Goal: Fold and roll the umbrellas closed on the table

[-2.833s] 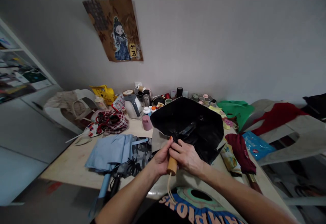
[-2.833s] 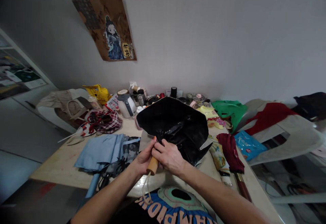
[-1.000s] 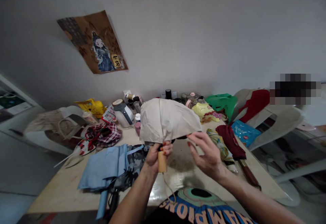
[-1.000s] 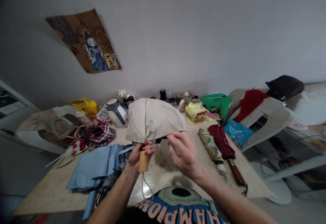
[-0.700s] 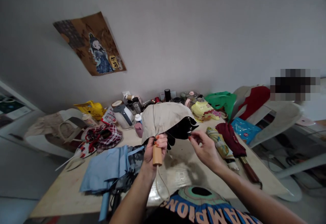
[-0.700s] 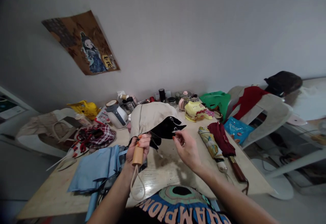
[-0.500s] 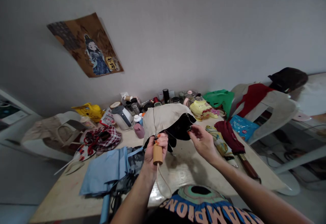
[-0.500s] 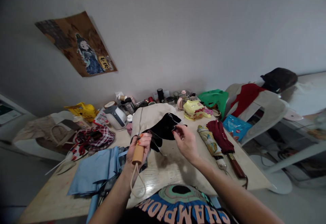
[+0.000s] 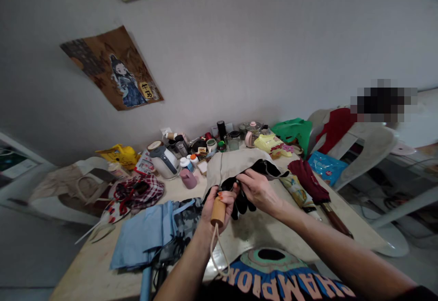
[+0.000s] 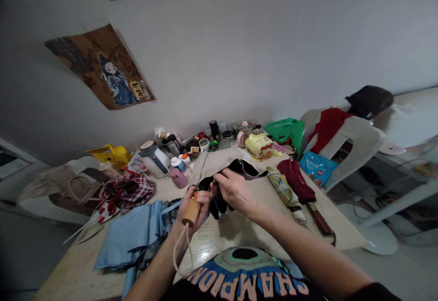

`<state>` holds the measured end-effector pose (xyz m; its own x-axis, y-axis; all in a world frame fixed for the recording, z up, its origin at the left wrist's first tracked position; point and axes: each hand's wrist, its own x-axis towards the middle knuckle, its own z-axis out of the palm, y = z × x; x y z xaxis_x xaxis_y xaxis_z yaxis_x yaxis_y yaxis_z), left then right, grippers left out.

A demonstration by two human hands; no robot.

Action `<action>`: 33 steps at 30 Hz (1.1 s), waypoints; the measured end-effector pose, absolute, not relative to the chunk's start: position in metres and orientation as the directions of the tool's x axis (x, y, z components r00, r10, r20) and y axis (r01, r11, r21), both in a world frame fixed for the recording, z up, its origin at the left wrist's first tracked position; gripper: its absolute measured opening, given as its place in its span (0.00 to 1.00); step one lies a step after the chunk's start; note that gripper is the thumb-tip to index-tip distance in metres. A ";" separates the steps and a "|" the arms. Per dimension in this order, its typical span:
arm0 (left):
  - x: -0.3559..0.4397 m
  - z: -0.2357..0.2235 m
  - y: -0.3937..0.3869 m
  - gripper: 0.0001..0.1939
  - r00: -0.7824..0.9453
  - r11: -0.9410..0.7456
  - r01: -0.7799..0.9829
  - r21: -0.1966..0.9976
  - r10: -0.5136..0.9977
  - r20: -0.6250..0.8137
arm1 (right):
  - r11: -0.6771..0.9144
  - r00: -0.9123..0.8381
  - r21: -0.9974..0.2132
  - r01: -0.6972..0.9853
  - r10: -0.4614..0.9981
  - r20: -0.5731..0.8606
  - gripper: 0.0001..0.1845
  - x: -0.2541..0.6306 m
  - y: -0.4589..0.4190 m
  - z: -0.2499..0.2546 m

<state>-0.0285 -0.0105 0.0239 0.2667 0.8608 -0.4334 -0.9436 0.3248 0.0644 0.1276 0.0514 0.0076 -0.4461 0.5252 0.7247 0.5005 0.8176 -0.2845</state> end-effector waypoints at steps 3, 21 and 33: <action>-0.030 0.026 -0.011 0.12 0.311 0.392 -0.917 0.077 0.822 -0.477 | 0.830 -0.536 -0.199 0.522 0.500 0.680 0.12 0.133 0.054 0.004; -0.039 0.018 -0.015 0.06 0.487 0.484 -0.868 -0.109 0.790 -0.373 | 0.628 -0.035 -0.317 0.711 0.481 0.876 0.16 0.188 0.017 0.013; -0.008 0.008 -0.011 0.17 0.587 0.588 -0.797 -0.137 0.702 -0.403 | 0.731 -0.313 -0.422 0.536 0.637 0.705 0.05 0.160 0.021 0.010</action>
